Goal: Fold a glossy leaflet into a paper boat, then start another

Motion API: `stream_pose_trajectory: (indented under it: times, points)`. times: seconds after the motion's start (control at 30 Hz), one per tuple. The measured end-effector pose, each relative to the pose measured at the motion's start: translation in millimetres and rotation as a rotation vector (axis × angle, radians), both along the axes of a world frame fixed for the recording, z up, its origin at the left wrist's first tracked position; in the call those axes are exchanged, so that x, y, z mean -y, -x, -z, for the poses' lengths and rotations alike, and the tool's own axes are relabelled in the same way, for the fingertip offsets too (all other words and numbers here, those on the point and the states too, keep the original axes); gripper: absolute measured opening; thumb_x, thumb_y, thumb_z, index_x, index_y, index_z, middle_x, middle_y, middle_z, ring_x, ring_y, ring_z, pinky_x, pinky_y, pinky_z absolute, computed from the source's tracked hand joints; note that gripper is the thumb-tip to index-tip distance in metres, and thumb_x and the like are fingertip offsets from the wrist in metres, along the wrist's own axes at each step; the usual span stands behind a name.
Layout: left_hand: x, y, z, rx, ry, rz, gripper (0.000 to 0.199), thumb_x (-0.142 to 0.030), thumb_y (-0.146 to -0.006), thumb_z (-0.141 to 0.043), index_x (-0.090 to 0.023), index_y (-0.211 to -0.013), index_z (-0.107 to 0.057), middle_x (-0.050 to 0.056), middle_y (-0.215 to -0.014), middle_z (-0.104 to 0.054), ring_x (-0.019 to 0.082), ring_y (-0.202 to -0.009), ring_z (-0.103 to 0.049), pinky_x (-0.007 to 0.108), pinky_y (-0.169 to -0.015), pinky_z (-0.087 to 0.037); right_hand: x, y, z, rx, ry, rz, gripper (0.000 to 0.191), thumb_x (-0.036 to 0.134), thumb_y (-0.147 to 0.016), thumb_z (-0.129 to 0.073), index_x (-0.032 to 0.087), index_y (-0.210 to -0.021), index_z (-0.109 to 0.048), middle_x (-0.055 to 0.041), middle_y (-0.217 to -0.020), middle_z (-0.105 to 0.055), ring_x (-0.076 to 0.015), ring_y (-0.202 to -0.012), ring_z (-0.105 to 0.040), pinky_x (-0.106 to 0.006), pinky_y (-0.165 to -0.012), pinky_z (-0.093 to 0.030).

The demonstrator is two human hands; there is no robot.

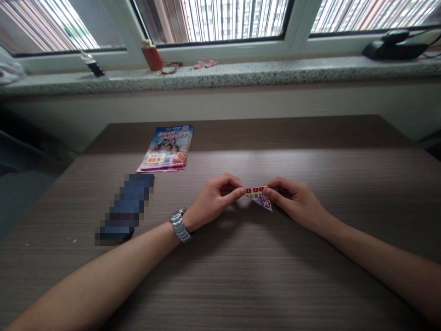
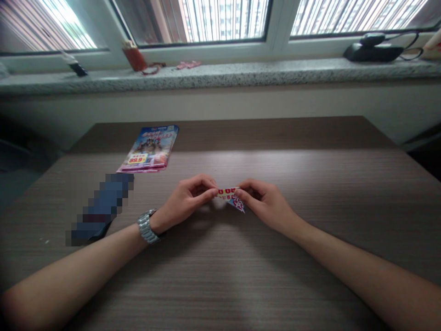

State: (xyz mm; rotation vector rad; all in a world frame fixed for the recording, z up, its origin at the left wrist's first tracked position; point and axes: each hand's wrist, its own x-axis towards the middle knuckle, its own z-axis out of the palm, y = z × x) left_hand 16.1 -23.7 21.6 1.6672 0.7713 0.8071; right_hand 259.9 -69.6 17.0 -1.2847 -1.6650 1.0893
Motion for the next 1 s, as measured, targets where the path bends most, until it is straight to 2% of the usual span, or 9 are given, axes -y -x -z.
stream_pose_trajectory:
  times: [0.23, 0.43, 0.63, 0.83, 1.0]
  points:
    - [0.0, -0.2, -2.8, -0.056, -0.069, -0.029, 0.019, -0.031, -0.094, -0.07, -0.012, -0.092, -0.072, 0.006, -0.096, -0.068, 0.013, -0.085, -0.064, 0.023, -0.077, -0.051, -0.5, 0.0, 0.5, 0.01, -0.005, -0.008, 0.027, 0.047, -0.096, -0.063, 0.022, -0.093, -0.072, -0.002, -0.081, -0.073, -0.0163, -0.071, -0.064, -0.028, -0.064, -0.049]
    - [-0.5, 1.0, -1.0, -0.075, -0.106, -0.036, 0.018, -0.031, -0.095, -0.068, -0.015, -0.099, -0.075, 0.008, -0.101, -0.07, 0.015, -0.09, -0.066, 0.025, -0.081, -0.052, -0.9, -0.3, 0.7, -0.005, 0.002, 0.036, 0.026, 0.046, -0.095, -0.065, 0.022, -0.092, -0.072, -0.0012, -0.08, -0.073, -0.0156, -0.069, -0.064, -0.027, -0.062, -0.049]
    - [1.0, -0.3, 3.1, -0.023, -0.031, -0.024, 0.02, -0.031, -0.09, -0.074, -0.014, -0.102, -0.074, 0.008, -0.105, -0.068, 0.015, -0.089, -0.066, 0.025, -0.079, -0.054, -0.8, 0.8, -0.7, -0.003, -0.017, 0.059, 0.025, 0.045, -0.094, -0.065, 0.022, -0.089, -0.073, -0.0004, -0.077, -0.072, -0.0151, -0.068, -0.063, -0.026, -0.061, -0.049]
    - [0.8, -0.7, -0.2, -0.007, 0.017, -0.015, 0.017, -0.03, -0.09, -0.074, -0.013, -0.094, -0.073, 0.006, -0.099, -0.069, 0.013, -0.086, -0.065, 0.024, -0.079, -0.053, 1.1, 1.6, -1.1, 0.005, -0.01, 0.059, 0.025, 0.046, -0.094, -0.066, 0.022, -0.09, -0.073, -0.0008, -0.077, -0.073, -0.0152, -0.067, -0.063, -0.026, -0.061, -0.048]
    - [-0.9, -0.4, -3.0, -0.006, 0.009, -0.002, 0.018, -0.031, -0.09, -0.074, -0.013, -0.089, -0.072, 0.006, -0.101, -0.067, 0.013, -0.086, -0.063, 0.024, -0.076, -0.052, 1.5, 1.6, 0.1, 0.0, -0.007, 0.058, 0.026, 0.047, -0.094, -0.065, 0.022, -0.09, -0.072, -0.001, -0.076, -0.072, -0.0154, -0.067, -0.063, -0.026, -0.059, -0.048]
